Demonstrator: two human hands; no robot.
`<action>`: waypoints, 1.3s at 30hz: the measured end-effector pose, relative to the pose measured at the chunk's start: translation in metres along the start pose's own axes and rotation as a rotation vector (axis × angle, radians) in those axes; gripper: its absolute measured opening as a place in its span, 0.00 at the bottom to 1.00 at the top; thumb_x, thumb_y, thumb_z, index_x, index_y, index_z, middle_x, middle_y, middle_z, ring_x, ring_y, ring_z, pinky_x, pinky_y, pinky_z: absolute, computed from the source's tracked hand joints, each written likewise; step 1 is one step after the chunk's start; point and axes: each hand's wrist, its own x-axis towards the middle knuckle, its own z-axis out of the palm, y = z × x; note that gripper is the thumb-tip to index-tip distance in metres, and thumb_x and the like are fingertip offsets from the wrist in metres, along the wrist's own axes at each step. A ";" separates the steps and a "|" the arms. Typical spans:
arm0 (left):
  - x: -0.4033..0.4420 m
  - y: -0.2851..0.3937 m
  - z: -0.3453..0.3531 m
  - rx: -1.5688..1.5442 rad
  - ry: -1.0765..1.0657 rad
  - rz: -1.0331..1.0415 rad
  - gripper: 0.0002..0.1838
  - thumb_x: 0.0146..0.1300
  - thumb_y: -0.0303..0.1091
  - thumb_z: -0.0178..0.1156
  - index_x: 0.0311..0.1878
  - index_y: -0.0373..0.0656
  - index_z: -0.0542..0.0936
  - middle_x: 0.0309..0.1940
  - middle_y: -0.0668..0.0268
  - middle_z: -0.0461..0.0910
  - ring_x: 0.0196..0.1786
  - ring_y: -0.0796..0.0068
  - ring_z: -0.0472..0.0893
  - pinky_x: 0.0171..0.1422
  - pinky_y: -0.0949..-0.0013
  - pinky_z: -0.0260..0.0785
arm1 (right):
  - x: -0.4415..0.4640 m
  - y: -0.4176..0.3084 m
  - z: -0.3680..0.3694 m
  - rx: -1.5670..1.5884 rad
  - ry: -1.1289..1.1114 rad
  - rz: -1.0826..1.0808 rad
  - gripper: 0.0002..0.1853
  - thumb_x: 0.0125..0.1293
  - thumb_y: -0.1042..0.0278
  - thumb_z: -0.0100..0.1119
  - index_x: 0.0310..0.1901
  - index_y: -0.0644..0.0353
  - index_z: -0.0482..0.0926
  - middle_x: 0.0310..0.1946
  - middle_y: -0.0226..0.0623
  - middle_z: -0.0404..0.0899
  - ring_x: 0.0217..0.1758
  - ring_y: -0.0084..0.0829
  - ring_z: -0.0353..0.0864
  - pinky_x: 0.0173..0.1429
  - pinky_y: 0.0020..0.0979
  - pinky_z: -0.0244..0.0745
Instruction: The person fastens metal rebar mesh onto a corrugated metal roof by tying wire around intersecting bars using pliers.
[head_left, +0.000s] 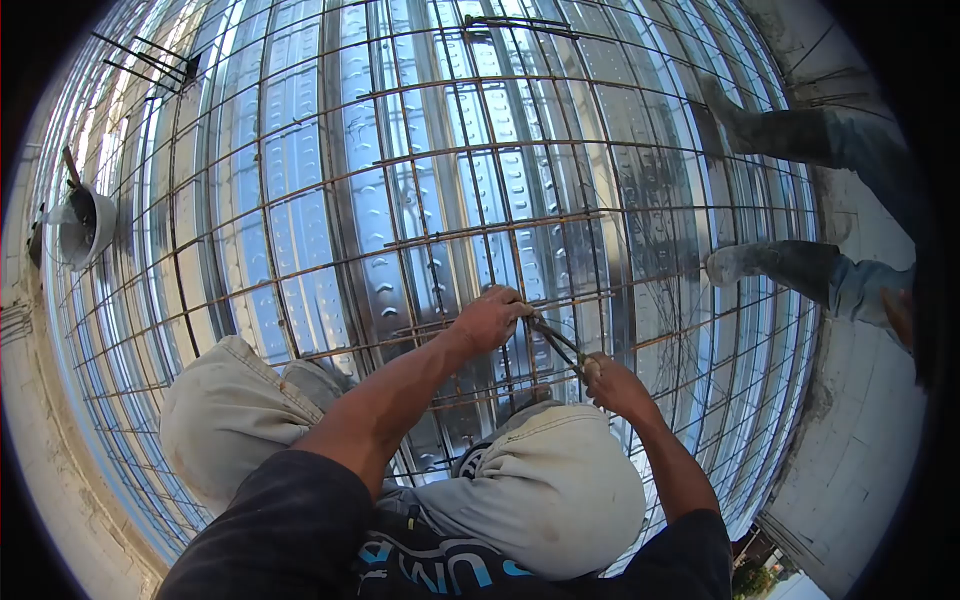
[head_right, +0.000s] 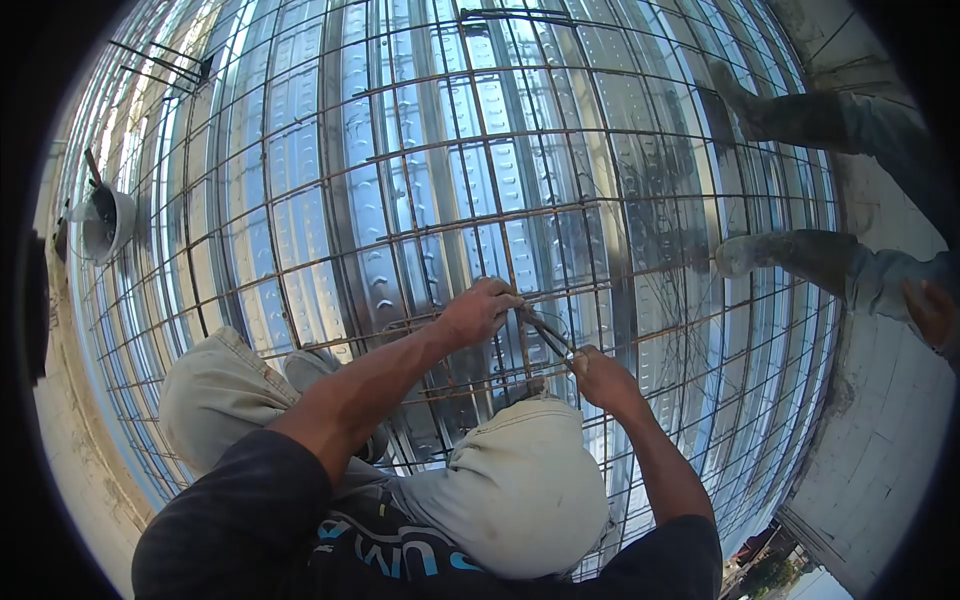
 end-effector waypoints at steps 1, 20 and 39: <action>0.000 0.001 -0.001 0.008 -0.008 -0.003 0.18 0.58 0.25 0.60 0.53 0.48 0.83 0.50 0.61 0.78 0.57 0.57 0.74 0.63 0.57 0.69 | -0.002 -0.001 0.002 -0.019 -0.019 -0.021 0.25 0.69 0.49 0.54 0.46 0.70 0.77 0.31 0.49 0.81 0.34 0.37 0.82 0.43 0.36 0.76; 0.002 0.004 0.000 0.010 0.017 -0.035 0.17 0.57 0.25 0.59 0.51 0.48 0.83 0.49 0.62 0.78 0.56 0.59 0.75 0.63 0.58 0.69 | -0.032 -0.005 0.026 -0.301 0.282 -0.156 0.31 0.69 0.45 0.55 0.58 0.69 0.73 0.39 0.51 0.81 0.45 0.49 0.82 0.50 0.45 0.76; 0.001 0.006 -0.006 -0.023 -0.060 -0.088 0.19 0.56 0.25 0.59 0.52 0.48 0.82 0.53 0.61 0.77 0.61 0.58 0.72 0.67 0.58 0.67 | -0.004 -0.023 -0.003 0.002 -0.201 0.002 0.21 0.63 0.55 0.66 0.40 0.70 0.79 0.21 0.38 0.79 0.19 0.25 0.79 0.25 0.31 0.74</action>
